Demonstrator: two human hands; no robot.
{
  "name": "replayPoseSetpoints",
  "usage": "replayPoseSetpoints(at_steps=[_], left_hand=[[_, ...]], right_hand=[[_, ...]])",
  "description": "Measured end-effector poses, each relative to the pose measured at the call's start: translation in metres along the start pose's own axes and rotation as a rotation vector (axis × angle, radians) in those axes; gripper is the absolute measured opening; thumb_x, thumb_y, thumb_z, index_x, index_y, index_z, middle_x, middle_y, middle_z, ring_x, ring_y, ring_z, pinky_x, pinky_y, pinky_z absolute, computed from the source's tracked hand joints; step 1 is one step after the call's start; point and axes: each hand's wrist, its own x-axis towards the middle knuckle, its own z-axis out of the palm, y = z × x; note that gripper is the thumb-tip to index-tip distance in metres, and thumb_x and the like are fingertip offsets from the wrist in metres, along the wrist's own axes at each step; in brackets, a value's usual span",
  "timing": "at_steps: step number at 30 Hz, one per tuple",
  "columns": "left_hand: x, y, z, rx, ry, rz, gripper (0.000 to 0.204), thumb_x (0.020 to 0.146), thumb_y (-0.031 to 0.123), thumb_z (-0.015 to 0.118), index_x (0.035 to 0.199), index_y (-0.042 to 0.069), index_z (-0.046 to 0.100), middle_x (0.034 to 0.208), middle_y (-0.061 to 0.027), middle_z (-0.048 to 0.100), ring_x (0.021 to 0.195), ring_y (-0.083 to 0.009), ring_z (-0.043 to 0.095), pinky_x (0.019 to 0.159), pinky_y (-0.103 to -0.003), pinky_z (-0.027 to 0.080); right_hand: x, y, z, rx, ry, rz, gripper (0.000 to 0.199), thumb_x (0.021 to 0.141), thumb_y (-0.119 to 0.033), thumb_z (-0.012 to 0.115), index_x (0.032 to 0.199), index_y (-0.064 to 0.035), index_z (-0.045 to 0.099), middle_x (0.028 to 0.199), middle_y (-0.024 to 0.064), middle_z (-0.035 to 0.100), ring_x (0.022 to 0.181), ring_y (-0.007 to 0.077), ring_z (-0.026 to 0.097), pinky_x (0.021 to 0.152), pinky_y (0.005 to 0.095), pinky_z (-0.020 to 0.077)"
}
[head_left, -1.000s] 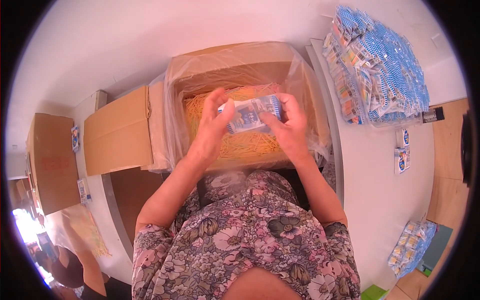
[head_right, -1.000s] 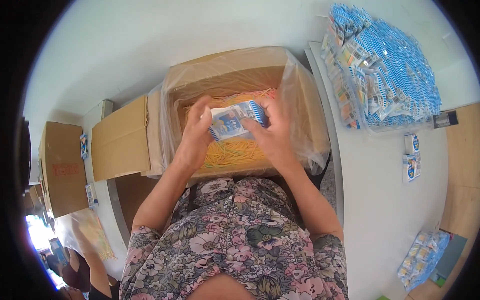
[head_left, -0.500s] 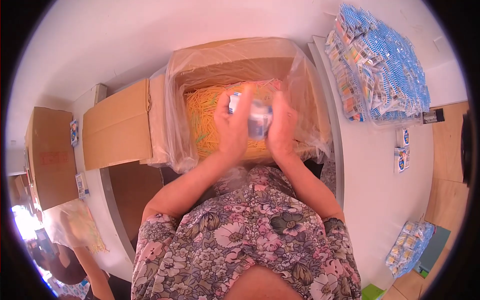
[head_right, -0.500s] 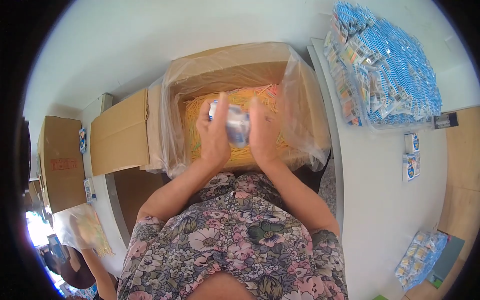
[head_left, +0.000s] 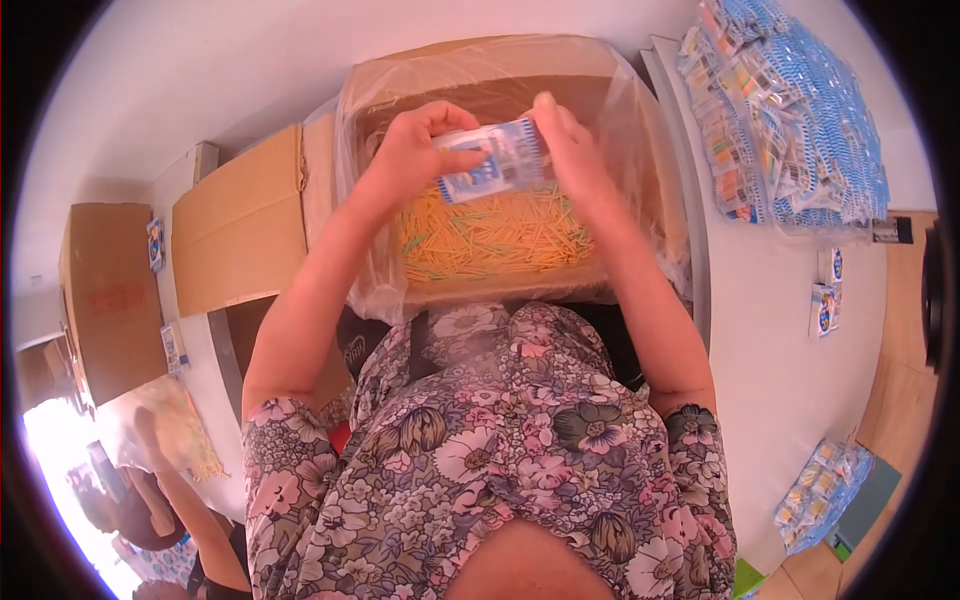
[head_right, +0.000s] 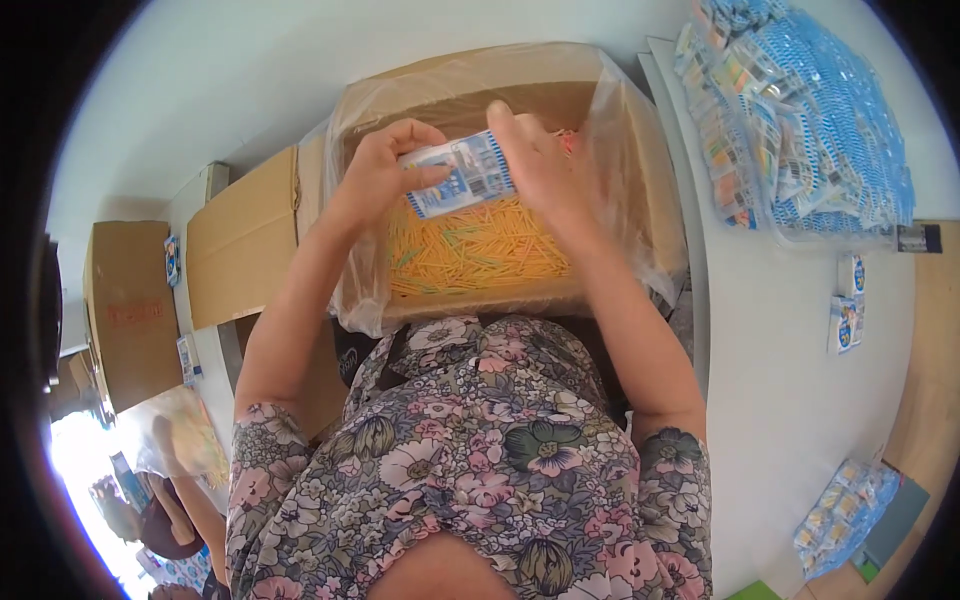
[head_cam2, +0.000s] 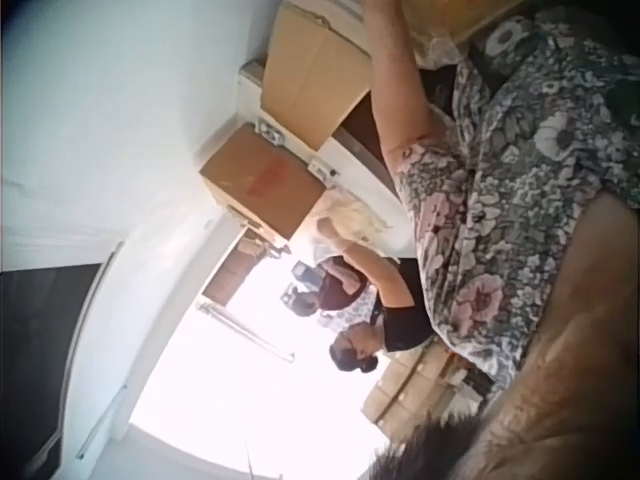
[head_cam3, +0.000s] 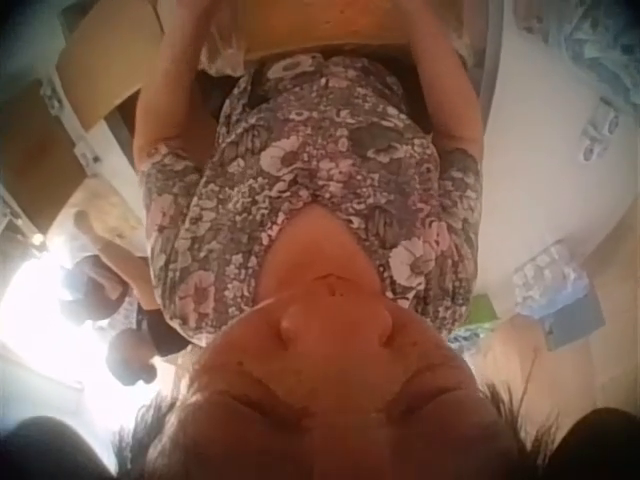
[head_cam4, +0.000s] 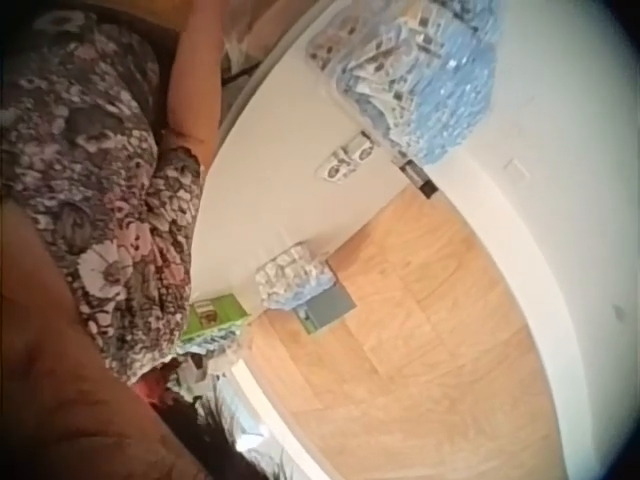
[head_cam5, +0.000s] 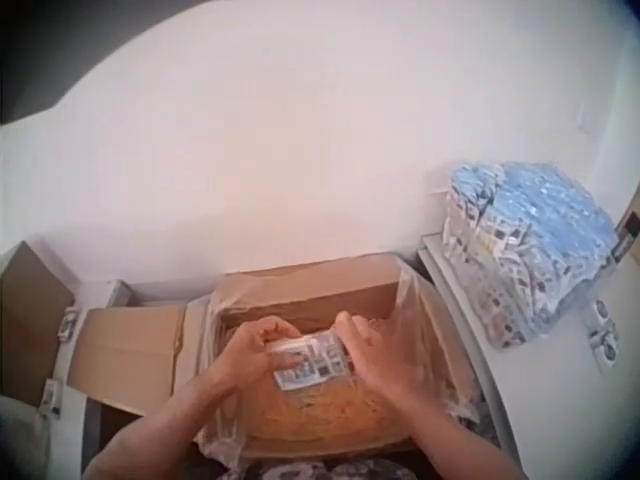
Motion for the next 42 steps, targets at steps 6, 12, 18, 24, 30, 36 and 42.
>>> replayPoseSetpoints(at_steps=[6, 12, 18, 24, 30, 36, 42], left_hand=[[0.037, -0.109, -0.035, 0.461, -0.034, -0.283, 0.024, 0.070, 0.009, 0.074, 0.090, 0.001, 0.063, 0.087, -0.0105, 0.066, 0.078, -0.0176, 0.062, 0.068, -0.032, 0.050], [0.063, -0.141, -0.039, 0.965, -0.216, -0.303, 0.025, 0.072, 0.018, 0.069, 0.094, 0.006, 0.068, 0.097, -0.0169, 0.066, 0.091, -0.0315, 0.063, 0.078, -0.040, 0.051], [0.047, -0.150, -0.039, 0.994, 0.134, -0.380, 0.018, 0.076, 0.017, 0.062, 0.089, 0.008, 0.071, 0.099, -0.0181, 0.065, 0.091, -0.0339, 0.063, 0.079, -0.041, 0.051], [0.037, -0.105, -0.021, 0.248, -0.058, -0.050, 0.011, 0.080, 0.007, 0.062, 0.089, 0.003, 0.067, 0.080, -0.0035, 0.068, 0.076, -0.0121, 0.063, 0.069, -0.028, 0.049], [0.032, -0.033, 0.011, -0.100, -0.180, 0.201, 0.010, 0.088, 0.007, 0.056, 0.090, 0.001, 0.063, 0.079, 0.0036, 0.061, 0.076, -0.0030, 0.052, 0.070, -0.020, 0.043], [0.030, -0.054, -0.001, -0.205, 0.108, 0.233, 0.017, 0.089, 0.014, 0.057, 0.095, 0.000, 0.064, 0.075, 0.0030, 0.060, 0.066, -0.0028, 0.050, 0.057, -0.020, 0.042], [0.034, -0.073, 0.002, -0.389, 0.204, 0.169, 0.017, 0.087, 0.011, 0.057, 0.097, -0.001, 0.064, 0.075, 0.0015, 0.062, 0.065, -0.0033, 0.051, 0.057, -0.021, 0.043]], right_hand=[[-0.026, 0.037, -0.029, -0.262, -0.080, -0.137, 0.029, 0.088, -0.028, 0.060, 0.100, -0.0017, 0.059, 0.092, 0.0018, 0.060, 0.082, 0.0086, 0.052, 0.072, 0.0248, 0.0422], [-0.037, 0.045, -0.033, -0.394, -0.168, -0.073, 0.025, 0.084, -0.023, 0.063, 0.098, -0.0029, 0.060, 0.088, 0.0026, 0.061, 0.075, 0.0114, 0.054, 0.067, 0.0271, 0.0441], [-0.041, 0.042, -0.036, -0.520, -0.170, -0.092, 0.028, 0.083, -0.024, 0.064, 0.099, -0.0014, 0.059, 0.087, 0.0069, 0.062, 0.073, 0.0153, 0.056, 0.065, 0.0295, 0.0454], [-0.031, 0.048, -0.028, -0.573, -0.064, -0.233, 0.032, 0.081, -0.024, 0.067, 0.099, 0.0006, 0.058, 0.086, 0.0100, 0.061, 0.072, 0.0164, 0.056, 0.066, 0.0304, 0.0463], [0.015, -0.004, -0.015, -0.433, -0.223, -0.094, 0.026, 0.083, -0.020, 0.065, 0.100, -0.0007, 0.061, 0.087, 0.0045, 0.063, 0.077, 0.0099, 0.056, 0.070, 0.0268, 0.0459], [0.030, 0.018, -0.018, -0.761, -0.447, -0.136, 0.033, 0.089, -0.019, 0.056, 0.115, 0.0013, 0.054, 0.094, 0.0098, 0.065, 0.088, 0.0207, 0.062, 0.078, 0.0308, 0.0483], [0.005, 0.032, -0.067, -1.706, -0.594, -0.218, 0.014, 0.077, -0.010, 0.054, 0.082, -0.0020, 0.064, 0.080, 0.0169, 0.064, 0.083, 0.0338, 0.062, 0.072, 0.0429, 0.0479]])
